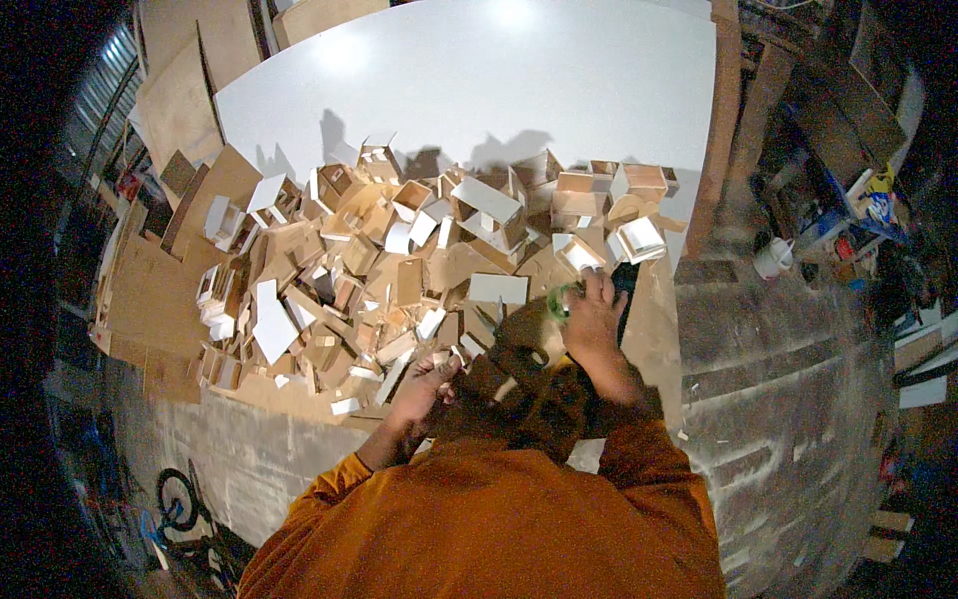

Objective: The person assembles small cardboard structures by hand, applying glue from a bottle and joining pieces together on a workbench filled with scraps.

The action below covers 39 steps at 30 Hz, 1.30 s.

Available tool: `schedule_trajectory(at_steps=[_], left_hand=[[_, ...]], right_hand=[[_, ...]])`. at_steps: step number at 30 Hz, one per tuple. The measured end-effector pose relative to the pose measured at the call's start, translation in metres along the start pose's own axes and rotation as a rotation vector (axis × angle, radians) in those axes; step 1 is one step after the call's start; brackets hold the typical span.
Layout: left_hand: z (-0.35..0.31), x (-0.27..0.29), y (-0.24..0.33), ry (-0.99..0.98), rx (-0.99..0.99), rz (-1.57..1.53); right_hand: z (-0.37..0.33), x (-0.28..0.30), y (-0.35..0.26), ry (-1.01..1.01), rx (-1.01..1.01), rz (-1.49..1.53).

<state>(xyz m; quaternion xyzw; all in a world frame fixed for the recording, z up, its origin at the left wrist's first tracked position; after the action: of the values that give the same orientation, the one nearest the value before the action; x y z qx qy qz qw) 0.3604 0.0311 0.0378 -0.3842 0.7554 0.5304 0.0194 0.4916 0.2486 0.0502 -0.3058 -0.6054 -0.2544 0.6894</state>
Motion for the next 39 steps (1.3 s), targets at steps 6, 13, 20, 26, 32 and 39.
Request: schedule_trajectory(at_steps=[6,13,20,26,32,39], left_hand=[[-0.007,-0.007,0.007,-0.014,-0.015,-0.077],[-0.003,-0.010,0.003,-0.072,0.003,-0.064],[-0.003,-0.004,-0.006,0.083,0.090,-0.081],[0.009,0.004,-0.002,-0.002,-0.075,-0.201],[0.002,-0.017,0.017,-0.168,-0.133,-0.557],[0.002,0.000,0.005,-0.161,-0.132,-0.413]], right_hand=[[-0.012,0.029,-0.012,-0.004,0.028,0.065],[-0.009,0.013,-0.003,0.046,0.003,0.064],[-0.008,0.024,-0.013,-0.015,0.016,0.018],[-0.049,0.074,-0.079,0.071,0.371,0.421],[-0.059,0.070,-0.123,0.087,0.525,0.518],[-0.064,0.047,-0.146,-0.070,0.540,0.458]])
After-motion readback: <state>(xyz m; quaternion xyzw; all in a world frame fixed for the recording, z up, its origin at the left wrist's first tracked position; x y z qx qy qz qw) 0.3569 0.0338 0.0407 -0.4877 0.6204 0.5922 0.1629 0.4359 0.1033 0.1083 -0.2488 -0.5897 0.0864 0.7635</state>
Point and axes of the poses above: each hand's wrist, its own z-axis towards the middle knuckle, its own x-axis out of the back of the hand, y = z × x, the point moved 9 cm from there along z, towards the middle knuckle, and after that the axes turned 9 degrees about -z, right-handed, at the moved point
